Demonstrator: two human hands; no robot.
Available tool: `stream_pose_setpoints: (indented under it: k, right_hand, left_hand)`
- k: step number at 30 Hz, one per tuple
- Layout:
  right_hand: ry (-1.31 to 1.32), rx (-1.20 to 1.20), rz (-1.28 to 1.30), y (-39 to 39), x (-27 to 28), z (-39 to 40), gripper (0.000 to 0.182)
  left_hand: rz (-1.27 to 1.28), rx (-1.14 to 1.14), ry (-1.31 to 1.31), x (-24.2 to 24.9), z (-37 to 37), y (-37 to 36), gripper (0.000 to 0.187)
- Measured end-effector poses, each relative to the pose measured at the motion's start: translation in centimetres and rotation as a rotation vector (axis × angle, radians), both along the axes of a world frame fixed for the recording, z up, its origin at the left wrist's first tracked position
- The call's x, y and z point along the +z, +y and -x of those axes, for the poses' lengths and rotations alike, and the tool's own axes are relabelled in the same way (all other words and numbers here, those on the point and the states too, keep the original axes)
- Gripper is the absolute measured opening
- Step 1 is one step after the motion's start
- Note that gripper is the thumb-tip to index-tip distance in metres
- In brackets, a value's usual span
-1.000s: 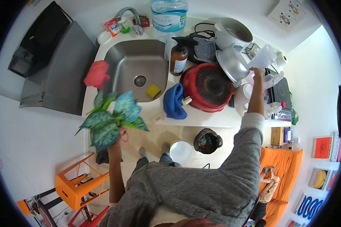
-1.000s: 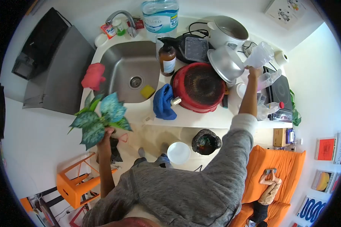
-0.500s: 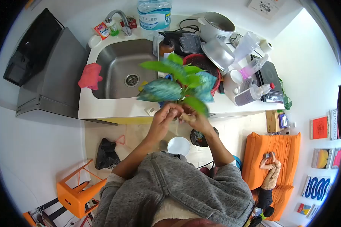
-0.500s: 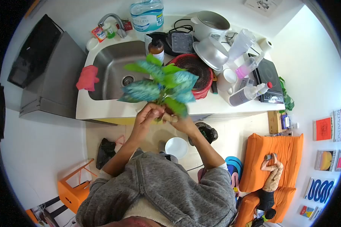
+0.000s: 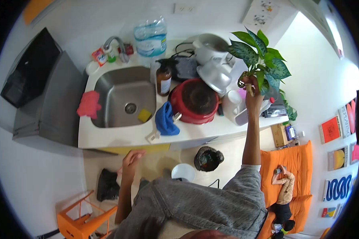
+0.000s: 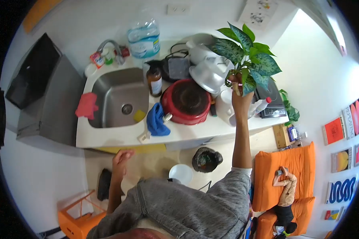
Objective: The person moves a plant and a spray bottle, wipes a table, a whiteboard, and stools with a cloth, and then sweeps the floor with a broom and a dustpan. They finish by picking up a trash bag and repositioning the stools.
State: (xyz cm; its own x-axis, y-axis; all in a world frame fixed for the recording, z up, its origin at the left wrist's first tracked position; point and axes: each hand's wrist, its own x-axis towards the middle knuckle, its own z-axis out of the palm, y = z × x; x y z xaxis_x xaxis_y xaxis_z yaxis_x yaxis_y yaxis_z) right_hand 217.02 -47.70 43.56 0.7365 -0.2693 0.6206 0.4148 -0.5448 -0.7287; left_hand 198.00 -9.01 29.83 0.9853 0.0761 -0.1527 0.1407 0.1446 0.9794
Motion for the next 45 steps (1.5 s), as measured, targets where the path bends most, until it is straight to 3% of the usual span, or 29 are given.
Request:
stream_pose_setpoints:
  k: [2,3,4,6,7,8,10,12,14,15,16,18,20,22,25,28,30,34,36,38,41,42,44,45]
  right_hand:
    - [-0.307,-0.073,-0.079,-1.1,1.8,0.0,0.025]
    - [-0.477,-0.359,0.265,-1.3,4.9,0.9,0.025]
    - [-0.728,-0.309,0.151,-1.6,7.6,0.5,0.021]
    - [-0.783,-0.570,0.190,-2.4,15.4,1.4,0.020]
    - [-0.987,-0.560,0.170,-3.3,19.3,0.7,0.019]
    - [-0.933,-0.448,0.018,-2.1,23.5,1.6,0.023]
    - [-1.091,-0.518,0.282,-6.6,31.0,-1.3,0.031]
    - [-0.989,-0.984,0.562,-8.8,37.8,-3.9,0.035]
    - [-0.483,-1.091,0.584,-10.5,42.7,-5.6,0.042]
    - [-0.374,-1.136,0.522,-11.4,44.3,-7.1,0.044]
    - [-0.244,-1.040,0.739,-17.0,47.3,-10.4,0.042]
    - [-0.148,-1.132,0.935,-15.2,46.0,-11.1,0.027]
    - [0.115,-1.010,1.662,-18.1,47.4,-14.0,0.026]
    - [-0.009,-0.847,1.686,-17.8,47.0,-13.2,0.025]
    - [-0.021,-0.832,1.544,-16.0,44.9,-13.1,0.027]
    - [-0.243,-0.728,1.327,-11.8,41.3,-12.8,0.029]
    - [-0.467,-0.572,1.114,-7.3,37.7,-11.8,0.031]
    - [-0.797,-0.058,0.501,2.3,26.3,-5.2,0.034]
    - [-0.667,0.342,0.243,8.1,18.2,-2.2,0.036]
    - [-0.277,0.775,0.055,15.5,8.2,1.1,0.037]
    - [0.354,1.228,-0.045,28.1,-7.7,8.5,0.029]
    - [0.442,1.262,-0.078,32.4,-13.1,12.5,0.024]
    - [0.475,1.536,-0.008,40.4,-17.3,23.6,0.020]
    - [0.599,1.625,0.146,43.7,-16.6,29.3,0.018]
  left_hand:
    - [-0.125,0.109,0.038,0.7,0.9,1.0,0.016]
    - [-0.112,0.151,0.024,0.8,1.0,1.3,0.015]
    - [-0.100,0.197,0.020,0.8,1.2,1.5,0.015]
    - [-0.071,0.263,0.012,0.2,1.7,2.2,0.015]
    - [-0.056,0.281,0.006,-0.4,1.7,2.6,0.015]
    - [-0.041,0.299,0.003,-0.8,1.6,2.9,0.015]
    - [-0.052,0.326,-0.003,-0.7,1.5,2.9,0.015]
    - [-0.062,0.357,-0.012,-1.0,1.3,3.3,0.016]
    - [-0.067,0.397,-0.023,-2.2,1.4,4.2,0.017]
    - [-0.043,0.423,-0.030,-2.7,1.4,4.6,0.017]
    - [-0.018,0.447,-0.032,-3.2,1.6,4.9,0.018]
    - [0.017,0.491,-0.023,-3.8,2.1,5.2,0.018]
    - [0.029,0.536,-0.001,-3.9,2.6,5.5,0.019]
    - [0.031,0.554,0.004,-3.7,3.2,5.8,0.018]
    - [0.057,0.561,-0.034,-3.8,4.3,6.7,0.018]
    - [0.108,0.608,-0.079,-4.4,5.3,7.1,0.019]
    - [0.125,0.598,0.025,-2.5,6.2,7.1,0.021]
    - [0.120,0.557,-0.226,-5.0,7.3,8.3,0.018]
    - [0.101,0.549,-0.235,-4.4,8.1,8.5,0.017]
    - [0.050,0.559,-0.208,-2.4,9.5,8.6,0.017]
    - [-0.156,0.564,-0.160,0.3,15.6,9.6,0.015]
    - [-0.246,0.559,-0.125,0.6,18.3,10.6,0.014]
    - [-0.235,0.682,-0.091,0.4,24.6,12.4,0.014]
    - [-0.232,0.724,-0.011,0.7,28.4,13.6,0.015]
